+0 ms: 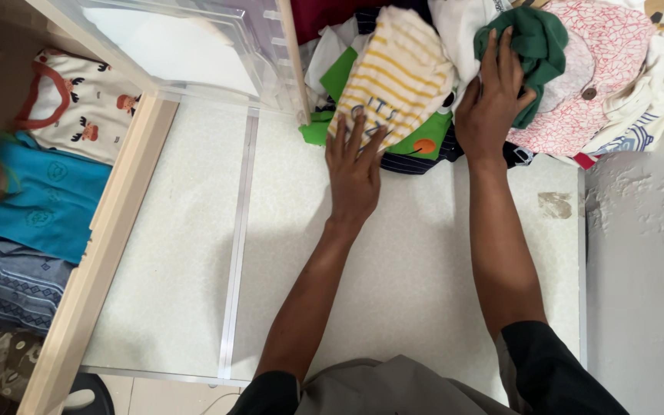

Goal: The person folds a patterned infant shirt and a yellow striped onesie by hand before placing them into an open drawer containing other neatly stacked infant garments.

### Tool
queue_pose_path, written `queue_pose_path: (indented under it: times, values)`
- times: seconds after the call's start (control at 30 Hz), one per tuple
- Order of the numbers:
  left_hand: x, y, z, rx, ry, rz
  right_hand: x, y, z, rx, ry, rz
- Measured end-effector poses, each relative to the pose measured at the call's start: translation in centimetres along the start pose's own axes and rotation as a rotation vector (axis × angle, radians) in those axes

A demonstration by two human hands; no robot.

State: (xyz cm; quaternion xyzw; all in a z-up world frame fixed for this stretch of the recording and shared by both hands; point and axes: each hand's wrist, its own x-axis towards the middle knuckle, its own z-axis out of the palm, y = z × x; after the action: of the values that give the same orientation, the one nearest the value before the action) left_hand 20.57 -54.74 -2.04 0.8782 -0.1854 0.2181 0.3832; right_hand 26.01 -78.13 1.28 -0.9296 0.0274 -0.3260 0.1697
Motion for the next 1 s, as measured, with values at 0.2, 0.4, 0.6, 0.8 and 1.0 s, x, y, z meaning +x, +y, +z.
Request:
queue_pose_path:
  times: [0.2,0.4,0.6,0.8,1.0]
  values:
    - [-2.1,-0.8,-4.9,-0.313,0.043,-0.100,-0.5,-1.4,-0.7,0.027,0.008,-0.008]
    - [-2.4,-0.3,-8.3,-0.389,-0.010,-0.184,-5.0,-7.5,-4.2,0.111,0.074,-0.167]
    - [-3.2,-0.5,-10.5,-0.567,-0.045,-0.183,-8.4,-12.4,-5.6,0.349,-0.214,-0.321]
    - [-4.3,-2.5,-11.8,-0.718,0.004,-0.282,-10.2,-14.9,-4.8,0.485,-0.375,-0.354]
    - [-6.7,-3.2,-13.2,-0.855,-0.055,-0.394,-14.2,-18.1,-2.6,0.651,-0.466,-0.217]
